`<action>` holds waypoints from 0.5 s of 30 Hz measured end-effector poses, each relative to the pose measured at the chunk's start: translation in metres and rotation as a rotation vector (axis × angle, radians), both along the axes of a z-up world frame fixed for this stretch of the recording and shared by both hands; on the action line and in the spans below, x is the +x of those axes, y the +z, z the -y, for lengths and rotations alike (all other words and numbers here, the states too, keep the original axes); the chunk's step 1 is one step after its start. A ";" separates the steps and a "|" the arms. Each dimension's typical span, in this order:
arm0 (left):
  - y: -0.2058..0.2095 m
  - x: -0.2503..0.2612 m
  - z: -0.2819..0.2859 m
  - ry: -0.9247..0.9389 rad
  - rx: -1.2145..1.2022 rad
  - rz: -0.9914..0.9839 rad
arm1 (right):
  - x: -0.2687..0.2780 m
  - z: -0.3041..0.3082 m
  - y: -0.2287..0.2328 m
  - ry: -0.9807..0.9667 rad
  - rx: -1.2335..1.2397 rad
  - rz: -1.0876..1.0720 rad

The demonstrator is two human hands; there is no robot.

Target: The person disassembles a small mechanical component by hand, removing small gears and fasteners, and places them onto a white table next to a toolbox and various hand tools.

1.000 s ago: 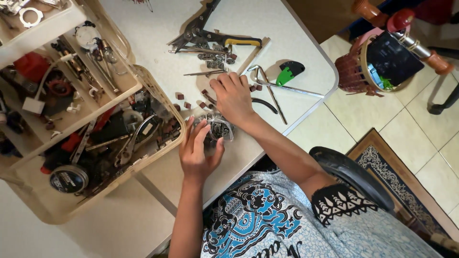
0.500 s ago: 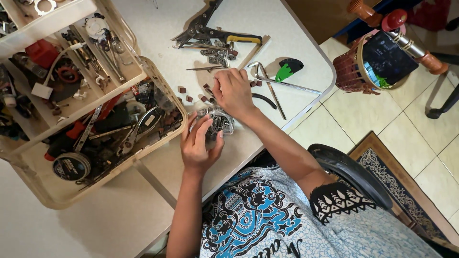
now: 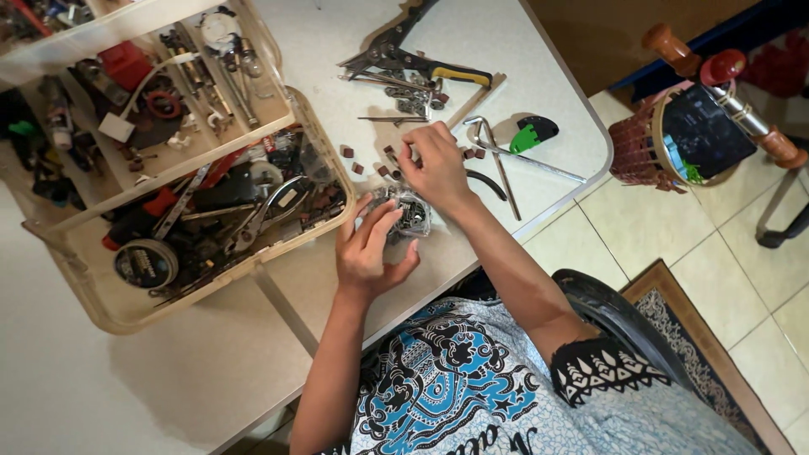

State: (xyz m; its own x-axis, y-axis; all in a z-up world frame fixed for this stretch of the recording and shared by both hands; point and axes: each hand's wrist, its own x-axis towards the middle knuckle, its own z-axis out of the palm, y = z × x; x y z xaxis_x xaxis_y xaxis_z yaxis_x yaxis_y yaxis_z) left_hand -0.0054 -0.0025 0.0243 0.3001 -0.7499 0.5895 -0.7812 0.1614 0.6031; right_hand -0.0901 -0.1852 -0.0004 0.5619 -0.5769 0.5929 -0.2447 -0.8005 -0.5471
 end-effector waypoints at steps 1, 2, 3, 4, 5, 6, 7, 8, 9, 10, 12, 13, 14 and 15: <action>0.000 0.000 0.000 0.004 0.002 -0.001 | 0.000 0.000 0.000 0.001 0.000 0.003; 0.000 0.000 0.000 0.008 0.005 -0.001 | 0.000 0.000 -0.001 0.002 -0.001 0.006; 0.000 0.000 -0.001 0.009 0.003 0.000 | 0.000 0.000 -0.001 0.001 -0.003 0.010; 0.000 0.000 -0.001 0.010 0.001 0.001 | -0.001 0.000 -0.001 0.000 0.020 0.015; 0.000 0.000 -0.002 0.012 0.001 0.002 | -0.002 0.000 -0.002 -0.001 0.045 0.021; 0.000 0.000 -0.002 0.014 -0.001 -0.003 | -0.003 -0.001 -0.002 -0.002 0.070 0.026; 0.000 0.000 -0.002 0.016 -0.003 -0.009 | -0.003 -0.001 -0.002 -0.014 0.073 0.028; -0.001 0.000 -0.002 0.018 -0.005 -0.015 | -0.003 0.000 -0.001 -0.027 0.076 0.030; 0.000 0.000 -0.003 0.019 -0.005 -0.018 | -0.003 -0.001 -0.001 -0.040 0.080 0.031; 0.000 0.001 -0.003 0.021 -0.005 -0.022 | -0.003 -0.001 -0.001 -0.043 0.086 0.035; 0.000 0.001 -0.003 0.020 -0.001 -0.024 | -0.003 -0.002 -0.002 -0.052 0.101 0.040; 0.000 0.001 -0.003 0.017 0.003 -0.022 | -0.003 -0.002 -0.003 -0.055 0.155 0.053; 0.000 0.002 -0.003 0.015 0.006 -0.020 | -0.002 -0.002 -0.005 -0.057 0.210 0.066; -0.001 0.001 -0.003 0.019 0.011 -0.015 | -0.004 -0.002 -0.007 -0.060 0.268 0.076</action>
